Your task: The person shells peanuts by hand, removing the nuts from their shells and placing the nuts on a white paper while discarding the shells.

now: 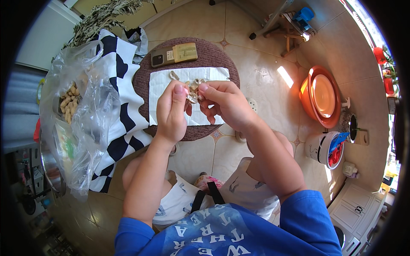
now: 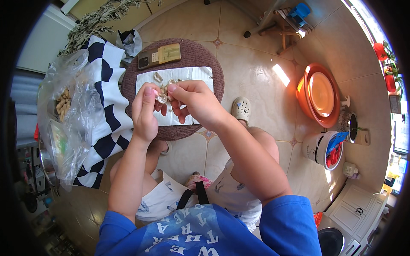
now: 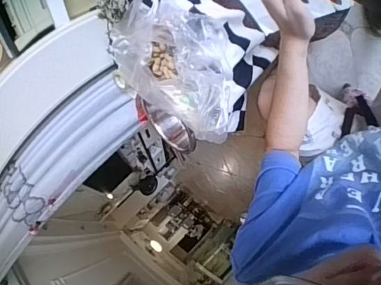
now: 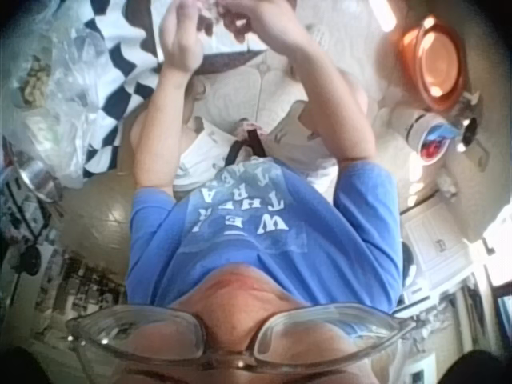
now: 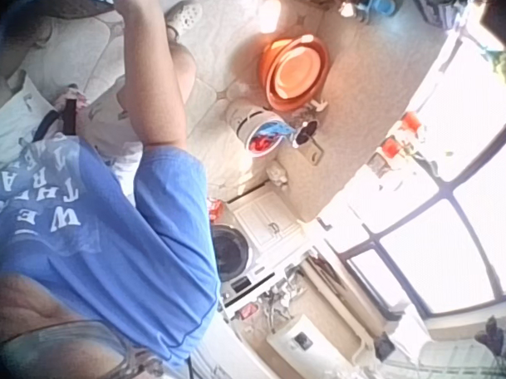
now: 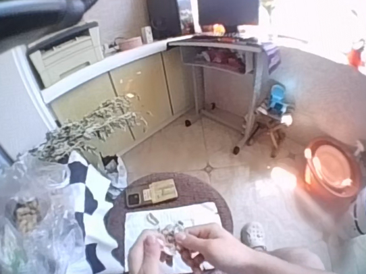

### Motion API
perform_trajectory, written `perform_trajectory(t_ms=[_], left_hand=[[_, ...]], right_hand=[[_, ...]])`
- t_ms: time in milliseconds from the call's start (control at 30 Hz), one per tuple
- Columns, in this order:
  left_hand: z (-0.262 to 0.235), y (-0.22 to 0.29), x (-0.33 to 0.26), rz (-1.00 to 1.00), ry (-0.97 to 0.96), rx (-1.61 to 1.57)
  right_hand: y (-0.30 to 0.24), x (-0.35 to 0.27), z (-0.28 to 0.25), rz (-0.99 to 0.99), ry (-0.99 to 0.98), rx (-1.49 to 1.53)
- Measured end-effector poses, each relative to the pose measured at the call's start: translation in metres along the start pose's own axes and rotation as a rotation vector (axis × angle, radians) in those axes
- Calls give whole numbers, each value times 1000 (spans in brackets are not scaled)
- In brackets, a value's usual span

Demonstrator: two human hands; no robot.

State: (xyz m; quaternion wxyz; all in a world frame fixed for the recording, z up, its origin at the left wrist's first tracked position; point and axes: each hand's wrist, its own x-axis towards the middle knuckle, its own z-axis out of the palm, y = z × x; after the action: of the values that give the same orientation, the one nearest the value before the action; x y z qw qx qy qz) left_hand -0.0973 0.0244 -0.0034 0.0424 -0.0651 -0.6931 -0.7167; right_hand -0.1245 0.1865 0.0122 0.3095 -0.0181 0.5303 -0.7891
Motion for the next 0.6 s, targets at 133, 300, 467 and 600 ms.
perform_trajectory(t_ms=[133, 300, 467, 600], left_hand=[[1, 3, 0, 1, 22, -22], [0, 3, 0, 5, 16, -7], [-3, 1, 0, 23, -30, 36], [-2, 3, -1, 6, -43, 7]], right_hand=[[-2, -2, 1, 0, -76, 80], [-5, -3, 5, -17, 2, 58], [-10, -3, 3, -4, 59, -251], [-10, -3, -4, -8, 27, -225]])
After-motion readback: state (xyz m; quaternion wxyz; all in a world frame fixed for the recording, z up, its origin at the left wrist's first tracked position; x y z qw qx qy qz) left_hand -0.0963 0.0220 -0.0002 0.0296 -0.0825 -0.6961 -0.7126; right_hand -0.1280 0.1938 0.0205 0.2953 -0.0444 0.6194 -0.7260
